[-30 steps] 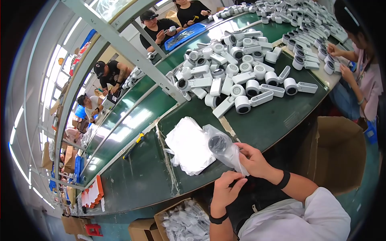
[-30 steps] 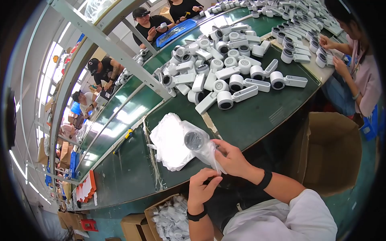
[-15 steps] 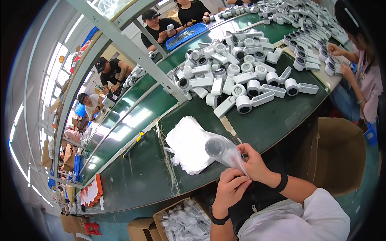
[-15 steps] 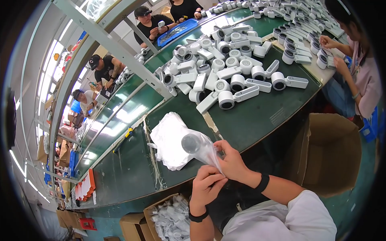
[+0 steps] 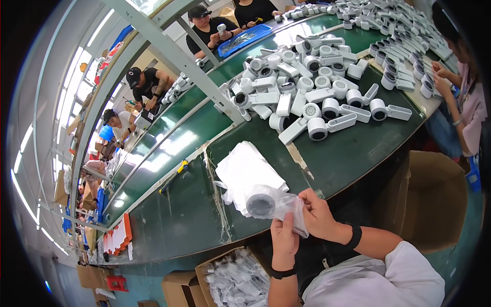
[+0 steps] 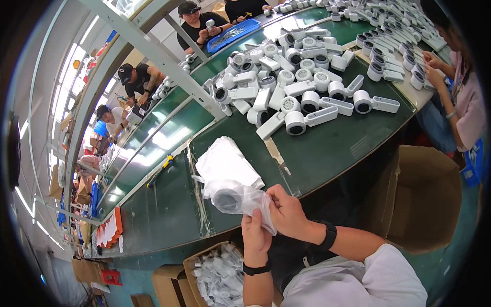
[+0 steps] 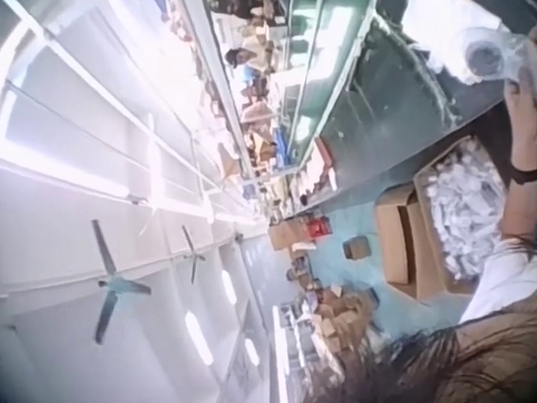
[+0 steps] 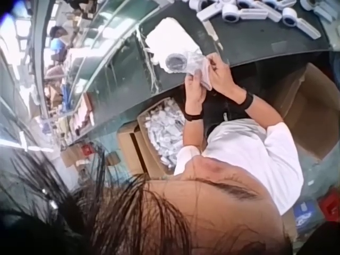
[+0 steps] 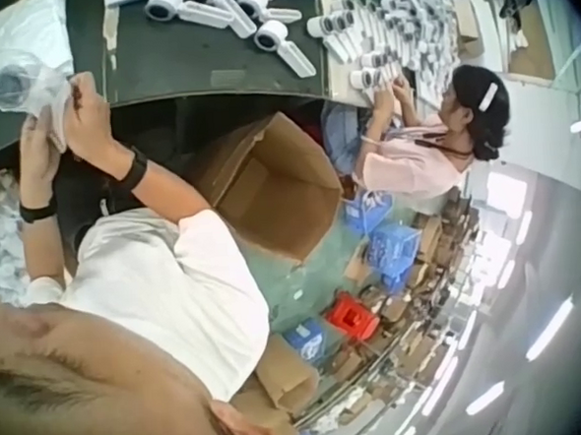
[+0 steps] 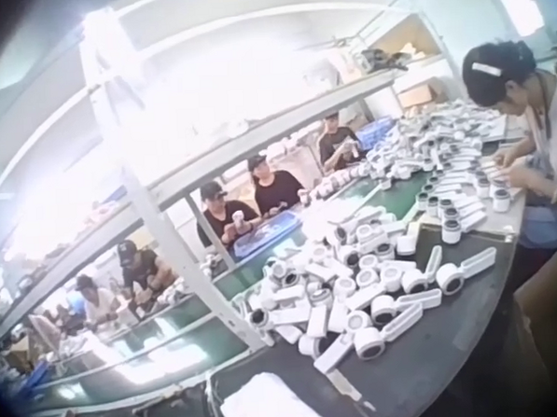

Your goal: Packaging white camera housings into individual plastic bags and placing them into a shipping box.

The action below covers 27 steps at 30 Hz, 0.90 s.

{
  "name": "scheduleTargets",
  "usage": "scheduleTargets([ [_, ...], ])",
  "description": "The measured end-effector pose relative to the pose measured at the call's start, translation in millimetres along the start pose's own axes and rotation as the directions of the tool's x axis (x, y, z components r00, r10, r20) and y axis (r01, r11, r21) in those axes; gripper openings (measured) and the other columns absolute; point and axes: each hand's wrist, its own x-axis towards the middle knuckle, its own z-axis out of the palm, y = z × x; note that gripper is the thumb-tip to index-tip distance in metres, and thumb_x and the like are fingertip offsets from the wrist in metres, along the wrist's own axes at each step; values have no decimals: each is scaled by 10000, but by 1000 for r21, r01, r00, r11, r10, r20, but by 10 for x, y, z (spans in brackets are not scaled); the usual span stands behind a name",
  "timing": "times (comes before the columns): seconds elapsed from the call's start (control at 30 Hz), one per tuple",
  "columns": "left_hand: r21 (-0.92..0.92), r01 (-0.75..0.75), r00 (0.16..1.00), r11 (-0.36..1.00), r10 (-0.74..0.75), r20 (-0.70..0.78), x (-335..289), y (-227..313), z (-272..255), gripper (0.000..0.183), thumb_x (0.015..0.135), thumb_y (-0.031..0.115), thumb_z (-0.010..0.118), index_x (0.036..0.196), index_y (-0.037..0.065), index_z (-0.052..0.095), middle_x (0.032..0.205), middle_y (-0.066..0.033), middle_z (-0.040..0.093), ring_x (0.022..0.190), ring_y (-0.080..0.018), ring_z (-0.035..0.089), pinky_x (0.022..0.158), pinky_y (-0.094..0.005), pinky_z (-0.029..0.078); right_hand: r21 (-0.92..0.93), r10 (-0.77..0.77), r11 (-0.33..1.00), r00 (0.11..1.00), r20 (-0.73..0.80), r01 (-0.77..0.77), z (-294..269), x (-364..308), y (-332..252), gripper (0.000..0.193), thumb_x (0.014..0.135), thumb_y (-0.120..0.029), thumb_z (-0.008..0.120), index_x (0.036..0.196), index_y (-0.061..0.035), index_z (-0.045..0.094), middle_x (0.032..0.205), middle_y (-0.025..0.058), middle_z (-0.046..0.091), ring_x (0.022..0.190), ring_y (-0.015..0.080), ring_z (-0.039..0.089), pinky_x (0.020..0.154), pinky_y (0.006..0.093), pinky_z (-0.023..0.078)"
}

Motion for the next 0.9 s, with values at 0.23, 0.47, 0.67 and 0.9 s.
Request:
scheduleTargets([
  [0.23,-182,79,985,980,-49,167,-47,323,-8,517,1002,347,483,1401,47,350,1323,-152,529,1008,-285,634,647,-377,571,-204,-197,965,971,-137,167,-168,165,33,130,909,-29,585,1025,18,622,754,105,651,635,99,631,541,240,474],
  [0.47,-229,-117,988,966,91,-121,-68,420,-298,481,941,240,617,1337,65,406,1158,-140,594,904,-289,640,590,-397,542,-4,-160,987,976,-150,162,-173,26,133,156,910,-8,587,1063,17,610,869,67,674,726,81,628,620,219,499],
  [0.67,-170,-158,986,973,146,-82,-99,488,-311,454,946,223,615,1316,39,426,1147,-151,604,926,-292,642,638,-398,555,-128,-120,982,985,127,136,35,109,-69,198,835,-61,709,1003,4,627,927,61,638,751,90,608,588,211,489],
  [0.9,-105,-120,993,987,119,-19,-124,426,-270,457,941,166,619,1331,29,422,1227,-148,578,1021,-285,625,721,-397,568,192,151,960,955,257,-203,222,180,-58,125,860,-79,707,882,17,630,842,40,614,608,91,585,528,214,459],
])
